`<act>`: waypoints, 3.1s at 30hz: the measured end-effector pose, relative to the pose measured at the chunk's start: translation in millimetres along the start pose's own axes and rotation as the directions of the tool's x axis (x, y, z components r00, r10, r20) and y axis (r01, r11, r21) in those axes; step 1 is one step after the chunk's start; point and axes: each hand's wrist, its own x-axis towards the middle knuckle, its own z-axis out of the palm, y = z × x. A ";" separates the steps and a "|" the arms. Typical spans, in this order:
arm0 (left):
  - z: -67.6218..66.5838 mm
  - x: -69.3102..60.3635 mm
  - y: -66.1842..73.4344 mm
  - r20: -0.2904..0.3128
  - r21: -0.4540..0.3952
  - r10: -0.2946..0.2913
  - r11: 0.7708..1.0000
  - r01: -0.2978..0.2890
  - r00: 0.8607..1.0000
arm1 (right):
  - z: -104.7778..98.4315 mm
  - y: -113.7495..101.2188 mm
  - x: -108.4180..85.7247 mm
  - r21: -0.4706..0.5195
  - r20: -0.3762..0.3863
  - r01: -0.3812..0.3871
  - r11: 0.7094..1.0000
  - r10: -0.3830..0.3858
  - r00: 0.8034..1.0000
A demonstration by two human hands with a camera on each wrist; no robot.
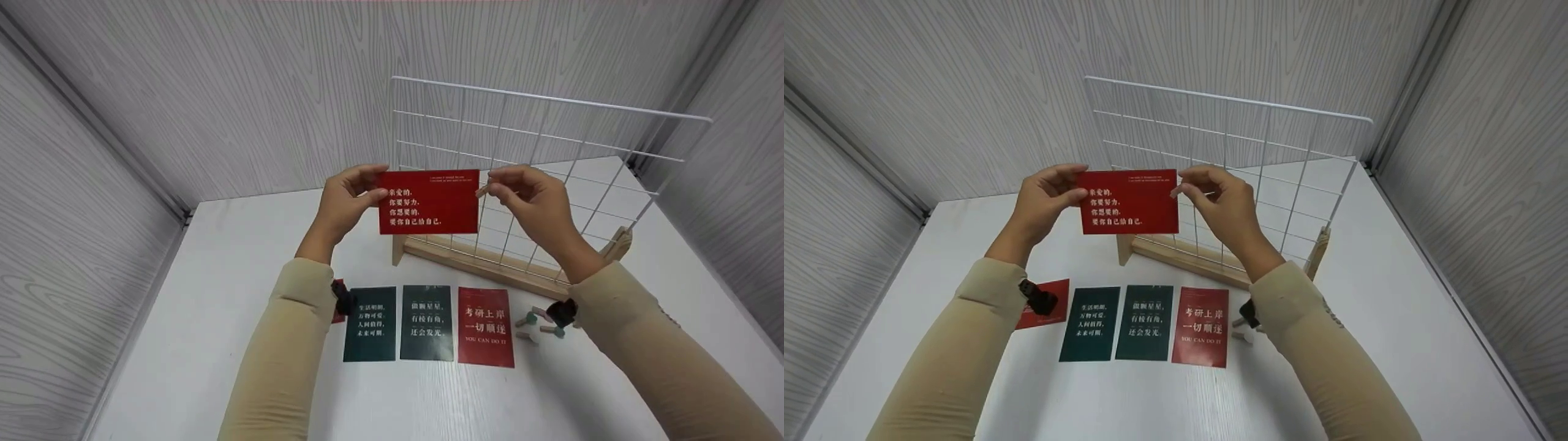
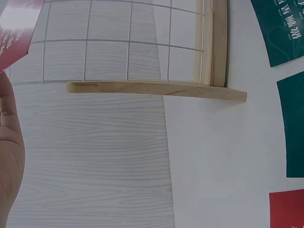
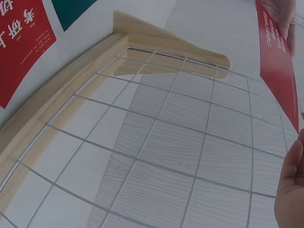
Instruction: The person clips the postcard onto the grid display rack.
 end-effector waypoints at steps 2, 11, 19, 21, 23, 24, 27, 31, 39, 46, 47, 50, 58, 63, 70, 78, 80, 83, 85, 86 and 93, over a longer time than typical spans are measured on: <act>-0.7 2.9 1.2 -0.003 -0.005 0.015 1.000 -0.015 1.000 | 0.0 -2.9 3.8 -0.014 -0.002 0.007 1.000 -0.007 1.000; 0.9 9.8 4.6 -0.020 -0.029 0.015 0.999 -0.016 1.000 | -0.9 -16.5 18.3 -0.035 -0.035 -0.034 0.999 0.032 0.999; 8.1 19.0 12.0 -0.036 -0.038 0.015 0.999 -0.016 0.999 | -0.2 -26.9 28.2 0.008 -0.079 -0.048 0.999 0.048 0.996; 9.5 21.8 15.3 -0.036 -0.042 0.019 0.999 -0.020 0.999 | 0.0 -28.3 30.6 0.023 -0.090 -0.031 0.999 0.033 0.995; 10.8 24.6 18.4 -0.034 -0.053 0.026 0.998 -0.028 0.999 | 0.1 -29.6 32.4 0.042 -0.101 -0.006 0.999 0.011 0.995; 11.5 26.0 19.8 -0.034 -0.058 0.031 0.998 -0.033 0.999 | 0.2 -30.1 33.2 0.047 -0.109 -0.002 0.999 0.007 0.994; 13.7 30.1 23.3 -0.032 -0.057 0.037 0.998 -0.039 0.999 | 0.6 -31.3 35.1 0.061 -0.140 0.020 0.998 -0.011 0.990; 16.8 34.6 27.6 -0.036 -0.048 0.047 0.998 -0.049 0.998 | 0.9 -34.4 37.1 0.042 -0.187 0.056 0.998 -0.047 0.981; 22.5 43.5 34.6 -0.041 -0.074 0.050 0.996 -0.053 0.998 | -2.3 -40.7 44.5 0.024 -0.296 0.095 0.995 -0.084 0.952; 24.5 49.5 37.7 -0.056 -0.064 0.055 0.996 -0.059 0.997 | -5.1 -42.1 47.8 -0.015 -0.333 0.085 0.996 -0.085 0.939; 24.5 50.1 38.0 -0.060 -0.063 0.055 0.996 -0.059 0.997 | -4.9 -41.9 48.6 -0.017 -0.331 0.077 0.997 -0.078 0.941; 24.8 52.0 38.8 -0.069 -0.063 0.055 0.996 -0.060 0.996 | -4.2 -42.3 50.9 -0.029 -0.326 0.054 0.998 -0.061 0.943; 26.7 52.3 41.7 -0.072 -0.046 0.067 0.996 -0.070 0.995 | -0.3 -46.0 53.9 -0.049 -0.347 0.063 0.997 -0.076 0.935; 27.2 53.2 42.4 -0.078 -0.032 0.091 0.995 -0.094 0.993 | -1.9 -46.4 52.8 -0.055 -0.390 0.043 0.998 -0.061 0.919; 27.1 55.7 41.1 -0.102 -0.028 0.095 0.995 -0.098 0.990 | -3.6 -45.3 47.9 -0.060 -0.451 0.051 0.997 -0.072 0.889; 29.9 55.8 41.1 -0.143 0.002 0.116 0.993 -0.117 0.983 | -6.1 -43.5 48.7 -0.086 -0.449 -0.003 0.996 -0.036 0.893; 30.7 55.7 41.0 -0.155 0.009 0.126 0.992 -0.126 0.980 | -5.7 -45.3 49.2 -0.099 -0.439 -0.016 0.995 -0.030 0.898; 32.1 56.1 40.5 -0.174 0.011 0.130 0.991 -0.130 0.976 | -3.9 -48.8 48.6 -0.125 -0.414 -0.027 0.992 -0.028 0.910; 33.0 56.3 39.8 -0.184 0.021 0.136 0.991 -0.135 0.974 | -2.1 -50.8 48.0 -0.147 -0.399 -0.030 0.989 -0.032 0.916; 33.5 56.4 39.6 -0.185 0.026 0.138 0.990 -0.136 0.973 | -1.2 -51.6 47.7 -0.165 -0.393 -0.037 0.986 -0.031 0.919; 36.9 56.1 41.9 -0.193 0.041 0.127 0.992 -0.121 0.973 | 0.4 -54.8 48.1 -0.231 -0.373 -0.084 0.969 -0.009 0.928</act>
